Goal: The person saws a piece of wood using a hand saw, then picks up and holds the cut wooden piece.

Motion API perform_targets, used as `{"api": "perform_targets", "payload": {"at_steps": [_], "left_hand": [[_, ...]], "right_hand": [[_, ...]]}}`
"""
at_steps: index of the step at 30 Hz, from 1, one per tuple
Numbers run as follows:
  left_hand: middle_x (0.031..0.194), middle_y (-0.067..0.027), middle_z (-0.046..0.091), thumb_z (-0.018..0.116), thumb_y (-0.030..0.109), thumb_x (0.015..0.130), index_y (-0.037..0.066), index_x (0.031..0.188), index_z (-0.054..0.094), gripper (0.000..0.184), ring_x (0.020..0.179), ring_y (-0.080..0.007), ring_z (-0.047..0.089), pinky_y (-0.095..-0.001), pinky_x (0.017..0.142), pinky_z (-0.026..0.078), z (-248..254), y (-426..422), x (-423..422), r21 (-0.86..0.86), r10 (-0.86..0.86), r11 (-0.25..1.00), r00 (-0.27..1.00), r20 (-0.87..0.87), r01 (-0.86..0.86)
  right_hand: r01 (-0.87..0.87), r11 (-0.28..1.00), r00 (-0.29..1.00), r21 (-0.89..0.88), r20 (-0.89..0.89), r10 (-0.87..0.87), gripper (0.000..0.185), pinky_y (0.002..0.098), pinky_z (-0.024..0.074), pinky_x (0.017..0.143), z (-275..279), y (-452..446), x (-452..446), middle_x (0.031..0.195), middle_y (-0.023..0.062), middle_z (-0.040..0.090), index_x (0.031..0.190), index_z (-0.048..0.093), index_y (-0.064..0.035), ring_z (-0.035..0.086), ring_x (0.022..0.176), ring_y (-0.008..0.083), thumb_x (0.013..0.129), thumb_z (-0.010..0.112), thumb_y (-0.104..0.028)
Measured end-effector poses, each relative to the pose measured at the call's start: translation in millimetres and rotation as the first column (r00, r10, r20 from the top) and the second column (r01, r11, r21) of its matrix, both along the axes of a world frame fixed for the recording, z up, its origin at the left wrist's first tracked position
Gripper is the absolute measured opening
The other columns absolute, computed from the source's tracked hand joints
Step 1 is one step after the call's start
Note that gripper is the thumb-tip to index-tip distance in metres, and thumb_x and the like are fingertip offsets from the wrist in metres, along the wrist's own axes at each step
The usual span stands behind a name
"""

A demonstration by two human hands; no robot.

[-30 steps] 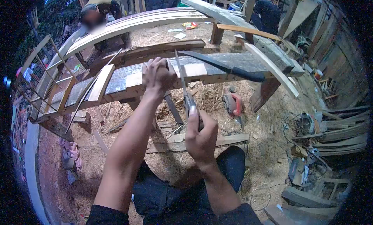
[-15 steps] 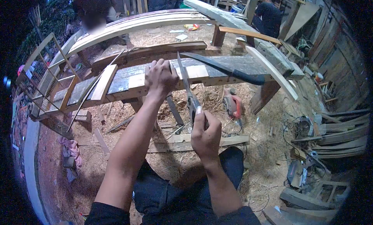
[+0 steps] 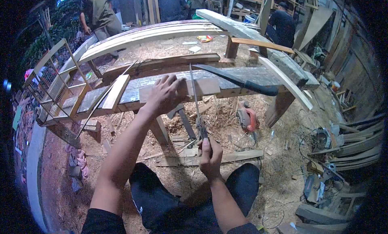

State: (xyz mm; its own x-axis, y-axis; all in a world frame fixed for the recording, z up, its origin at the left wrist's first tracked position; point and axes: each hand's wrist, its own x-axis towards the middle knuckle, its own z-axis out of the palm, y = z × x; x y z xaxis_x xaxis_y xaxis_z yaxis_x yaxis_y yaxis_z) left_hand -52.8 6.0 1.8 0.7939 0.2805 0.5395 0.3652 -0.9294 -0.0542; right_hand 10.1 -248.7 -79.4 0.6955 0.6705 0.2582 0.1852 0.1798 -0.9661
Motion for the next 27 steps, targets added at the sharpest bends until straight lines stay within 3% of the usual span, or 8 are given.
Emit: {"api": "perform_targets", "payload": {"at_steps": [5,9,10,14,16,20,23,27], "left_hand": [[0.129,-0.0123,0.062,0.07,0.059,0.085,0.011,0.139,0.053,0.074,0.119,-0.0307,0.059,-0.0427,0.101,0.047,0,-3,2,-0.03,0.016,0.999,1.0,0.002,-0.016],[0.117,-0.0089,0.069,0.062,0.065,0.09,0.012,0.127,0.063,0.064,0.116,-0.0276,0.062,-0.0442,0.098,0.047,14,-5,3,-0.158,0.124,0.979,0.991,-0.057,-0.131],[0.116,-0.008,0.07,0.058,0.065,0.092,0.012,0.118,0.069,0.061,0.115,-0.0263,0.062,-0.0451,0.098,0.046,11,1,5,-0.144,0.153,0.979,0.988,0.032,-0.147],[0.116,-0.0069,0.069,0.067,0.059,0.089,0.011,0.116,0.072,0.055,0.113,-0.0275,0.058,-0.0438,0.094,0.045,14,23,4,-0.132,0.334,0.933,0.942,-0.027,-0.335],[0.115,-0.0075,0.068,0.068,0.058,0.088,0.011,0.115,0.074,0.055,0.111,-0.0287,0.058,-0.0427,0.095,0.046,13,27,2,-0.144,0.196,0.97,0.981,0.004,-0.193],[0.113,-0.0071,0.067,0.065,0.067,0.086,0.011,0.117,0.073,0.064,0.114,-0.0264,0.059,-0.0429,0.098,0.046,9,26,4,-0.123,0.186,0.976,0.981,0.051,-0.179],[0.108,-0.0059,0.066,0.07,0.067,0.081,0.012,0.116,0.073,0.065,0.111,-0.0261,0.06,-0.0415,0.097,0.046,18,15,-3,-0.23,0.089,0.971,0.994,0.07,-0.071],[0.106,-0.0049,0.064,0.076,0.064,0.077,0.014,0.112,0.074,0.062,0.108,-0.0259,0.06,-0.0412,0.094,0.046,13,16,-4,-0.177,0.055,0.984,0.99,0.127,-0.032]], "right_hand": [[-0.1,0.995,0.987,0.021,-0.122,0.101,0.037,0.0258,0.0356,0.055,-17,5,9,0.067,0.0003,0.05,0.09,0.06,0.0004,0.045,0.059,0.0085,0.106,0.046,-0.029],[-0.023,0.999,0.999,-0.033,-0.048,0.021,0.039,0.0257,0.0324,0.054,-39,10,10,0.064,-0.001,0.047,0.08,0.06,-0.0023,0.042,0.059,0.008,0.105,0.048,-0.031],[-0.041,0.999,0.997,-0.033,-0.067,0.039,0.042,0.0266,0.0298,0.051,-49,7,12,0.061,-0.0011,0.046,0.073,0.058,-0.0036,0.04,0.055,0.0074,0.104,0.048,-0.031],[-0.007,0.997,0.991,-0.079,-0.131,-0.003,0.044,0.027,0.0281,0.048,-83,-26,0,0.058,-0.0006,0.046,0.068,0.055,-0.0043,0.039,0.05,0.007,0.103,0.049,-0.029],[0.095,0.99,0.966,-0.106,-0.231,-0.117,0.044,0.0259,0.0274,0.047,-71,-39,-8,0.058,0.0006,0.05,0.066,0.054,-0.0048,0.039,0.05,0.0068,0.103,0.05,-0.028],[0.072,0.997,0.946,0.003,-0.317,-0.067,0.042,0.0251,0.0258,0.048,-32,-35,2,0.059,0.002,0.051,0.068,0.052,-0.0043,0.037,0.05,0.0052,0.103,0.05,-0.027],[0.02,1.0,0.981,0.002,-0.194,-0.019,0.043,0.0292,0.0303,0.05,-8,-18,8,0.059,-0.0011,0.048,0.067,0.053,-0.0041,0.043,0.054,0.0084,0.099,0.055,-0.032],[-0.036,0.999,0.99,-0.021,-0.138,0.032,0.042,0.0321,0.0304,0.051,8,0,8,0.058,-0.0002,0.045,0.067,0.052,-0.0011,0.042,0.055,0.01,0.099,0.054,-0.029]]}}
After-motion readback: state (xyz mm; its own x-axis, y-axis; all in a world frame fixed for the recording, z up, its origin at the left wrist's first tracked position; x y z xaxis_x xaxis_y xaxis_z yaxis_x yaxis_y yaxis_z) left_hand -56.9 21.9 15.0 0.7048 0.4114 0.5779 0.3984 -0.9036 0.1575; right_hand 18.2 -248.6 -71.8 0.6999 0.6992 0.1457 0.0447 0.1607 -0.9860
